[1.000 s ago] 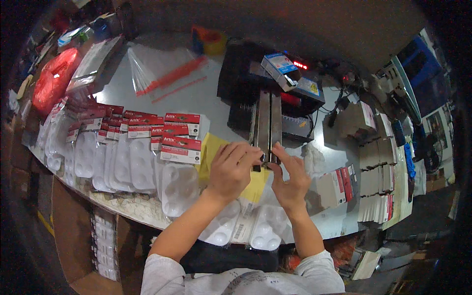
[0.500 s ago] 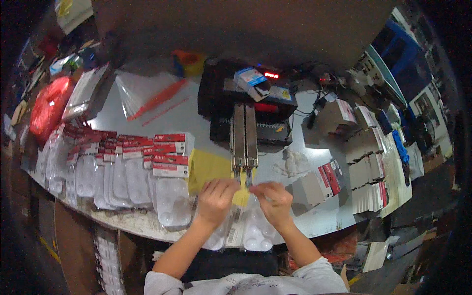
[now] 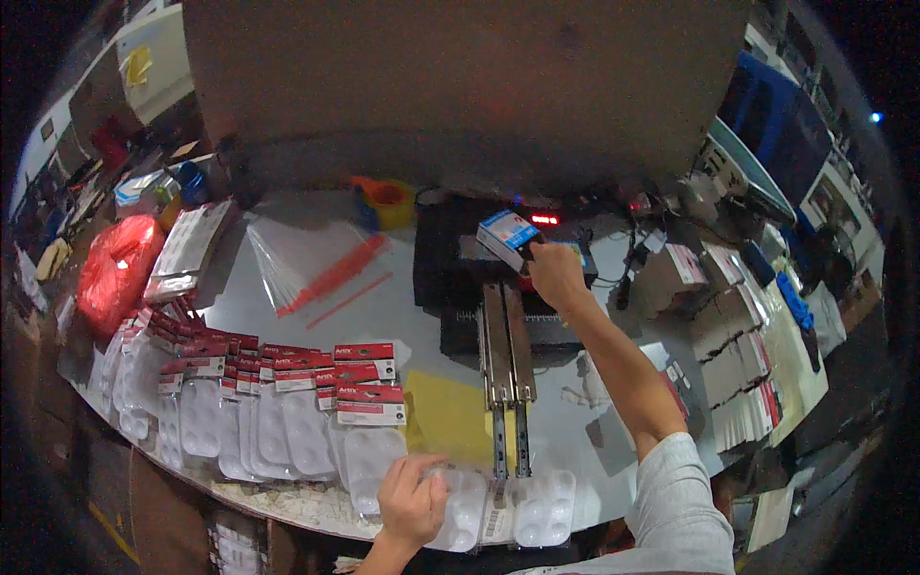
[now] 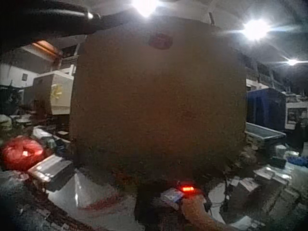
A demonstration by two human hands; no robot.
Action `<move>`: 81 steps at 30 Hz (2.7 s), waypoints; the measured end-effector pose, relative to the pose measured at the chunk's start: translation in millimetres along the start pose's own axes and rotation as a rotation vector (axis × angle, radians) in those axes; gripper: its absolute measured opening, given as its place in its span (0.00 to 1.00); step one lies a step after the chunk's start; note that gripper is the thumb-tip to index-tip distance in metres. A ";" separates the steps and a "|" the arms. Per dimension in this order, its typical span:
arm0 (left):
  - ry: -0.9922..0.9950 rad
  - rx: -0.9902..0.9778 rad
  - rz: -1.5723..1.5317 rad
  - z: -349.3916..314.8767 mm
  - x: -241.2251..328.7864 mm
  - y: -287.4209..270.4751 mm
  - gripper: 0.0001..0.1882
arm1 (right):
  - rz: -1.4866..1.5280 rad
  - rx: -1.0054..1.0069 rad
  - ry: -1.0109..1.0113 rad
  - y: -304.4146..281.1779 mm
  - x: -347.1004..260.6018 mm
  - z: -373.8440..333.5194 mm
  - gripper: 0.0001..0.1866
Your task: The person repeatedly picks up plastic mixing palettes and red Artix labels, inserts the palettes into clear plastic sleeves, and seals them using a heat-sealing machine. The person stacks the finished packages on the table and occasionally retrieves more palettes from a nearby cardboard box.
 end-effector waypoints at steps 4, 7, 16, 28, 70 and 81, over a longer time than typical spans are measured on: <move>-0.045 0.026 0.002 -8.9 -10.7 -3.3 0.09 | -0.280 -0.111 -0.029 -3.4 -15.6 2.4 0.02; -0.035 0.010 -0.012 -8.1 -9.3 -4.8 0.07 | -0.330 -0.141 -0.075 -11.2 -24.6 10.0 0.03; -0.016 0.020 0.013 -2.1 17.4 -17.3 0.05 | 0.162 0.188 -0.034 -61.5 1.4 -42.9 0.07; -0.772 -0.145 -1.008 0.2 21.7 45.2 0.12 | 0.978 -0.138 -0.139 -114.9 -127.6 -198.3 0.15; -0.825 -0.247 -1.075 -50.6 32.3 53.9 0.08 | 1.451 -0.122 0.710 -95.6 -135.4 -281.5 0.08; -0.885 -0.443 -1.204 -29.3 17.5 50.9 0.20 | 0.293 0.113 -0.261 -91.7 -123.5 -230.8 0.20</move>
Point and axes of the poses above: each hand's wrist, its own z-axis towards the middle knuckle, its own y-axis out of the palm, x = y × z, the point moved 6 cm from there along z, towards the middle knuckle, and after that the axes turned 6 degrees about -y, right-handed, at the moved point
